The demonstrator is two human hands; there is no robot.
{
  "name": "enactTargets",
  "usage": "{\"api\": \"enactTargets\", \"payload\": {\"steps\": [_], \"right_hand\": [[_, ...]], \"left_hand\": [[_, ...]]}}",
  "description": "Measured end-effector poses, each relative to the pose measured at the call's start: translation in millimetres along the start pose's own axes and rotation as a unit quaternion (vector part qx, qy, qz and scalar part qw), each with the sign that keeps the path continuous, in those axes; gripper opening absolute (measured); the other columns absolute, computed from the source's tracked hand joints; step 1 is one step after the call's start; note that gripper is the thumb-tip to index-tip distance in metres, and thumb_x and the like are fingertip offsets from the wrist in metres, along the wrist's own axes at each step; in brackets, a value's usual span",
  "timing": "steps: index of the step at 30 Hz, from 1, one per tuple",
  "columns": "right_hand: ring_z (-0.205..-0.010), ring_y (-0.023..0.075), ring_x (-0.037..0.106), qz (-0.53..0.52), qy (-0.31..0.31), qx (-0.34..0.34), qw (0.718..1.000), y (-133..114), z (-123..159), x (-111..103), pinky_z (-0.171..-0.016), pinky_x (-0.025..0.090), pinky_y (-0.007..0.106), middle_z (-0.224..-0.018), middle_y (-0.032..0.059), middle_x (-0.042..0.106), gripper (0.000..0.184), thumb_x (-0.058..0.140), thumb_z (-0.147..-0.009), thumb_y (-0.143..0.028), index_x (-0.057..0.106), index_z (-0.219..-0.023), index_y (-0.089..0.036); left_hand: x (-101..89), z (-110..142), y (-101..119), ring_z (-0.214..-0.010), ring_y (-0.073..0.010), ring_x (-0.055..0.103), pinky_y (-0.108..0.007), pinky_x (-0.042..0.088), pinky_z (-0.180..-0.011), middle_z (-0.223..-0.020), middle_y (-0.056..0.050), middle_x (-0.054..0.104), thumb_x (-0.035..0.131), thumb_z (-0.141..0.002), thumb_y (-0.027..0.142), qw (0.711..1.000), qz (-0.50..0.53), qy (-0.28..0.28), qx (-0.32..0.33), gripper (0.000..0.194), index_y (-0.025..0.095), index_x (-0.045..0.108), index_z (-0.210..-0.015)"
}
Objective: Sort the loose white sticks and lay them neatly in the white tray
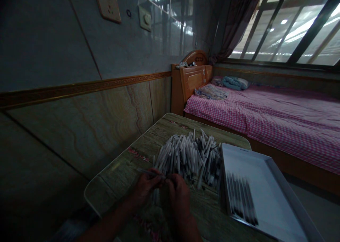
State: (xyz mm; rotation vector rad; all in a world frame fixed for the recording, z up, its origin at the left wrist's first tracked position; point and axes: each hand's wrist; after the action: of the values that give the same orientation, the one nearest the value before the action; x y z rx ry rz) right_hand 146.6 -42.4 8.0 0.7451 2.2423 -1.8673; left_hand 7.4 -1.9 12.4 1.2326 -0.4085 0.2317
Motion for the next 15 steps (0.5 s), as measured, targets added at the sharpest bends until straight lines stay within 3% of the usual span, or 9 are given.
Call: {"api": "enactTargets", "payload": {"steps": [5,11,15], "right_hand": [[-0.055,0.0143,0.055,0.142,0.021,-0.091,0.985,22,4,9,-0.053,0.041,0.025,-0.063,0.0001,0.058,0.03,0.036,-0.094,-0.031,0.054,-0.072,-0.022],[-0.066,0.0189,0.06,0.262,0.06,-0.274,0.923,52,5,14,-0.056,0.045,0.029,-0.085,0.0106,0.066,0.03,0.031,-0.094,-0.019,0.061,-0.099,-0.018],[-0.061,0.0157,0.059,0.195,0.02,-0.205,0.959,45,3,10,-0.055,0.045,0.024,-0.073,0.0047,0.065,0.035,0.028,-0.096,-0.022,0.062,-0.088,-0.021]], "left_hand": [[1.4,0,-2,-0.055,-0.0151,0.064,-0.025,0.05,-0.054,-0.057,-0.001,0.068,0.083,-0.053,0.035,0.999,-0.05,-0.01,0.011,0.033,0.015,0.062,-0.069],[4.6,0,-3,-0.053,-0.0142,0.062,-0.024,0.049,-0.053,-0.055,0.001,0.067,0.083,-0.053,0.035,0.997,-0.056,-0.031,0.032,0.033,0.016,0.061,-0.068],[4.7,-3,-3,-0.053,-0.0144,0.062,-0.024,0.048,-0.052,-0.056,0.001,0.067,0.082,-0.053,0.036,0.998,-0.039,-0.034,0.024,0.035,0.016,0.061,-0.071]]}}
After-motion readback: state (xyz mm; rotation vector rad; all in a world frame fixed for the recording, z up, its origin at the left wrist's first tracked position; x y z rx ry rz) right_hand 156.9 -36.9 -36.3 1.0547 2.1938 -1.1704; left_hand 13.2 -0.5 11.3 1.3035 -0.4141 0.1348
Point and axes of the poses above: each hand's wrist, its own z-axis away from the middle knuckle, its own x-axis out of the palm, y = z × x
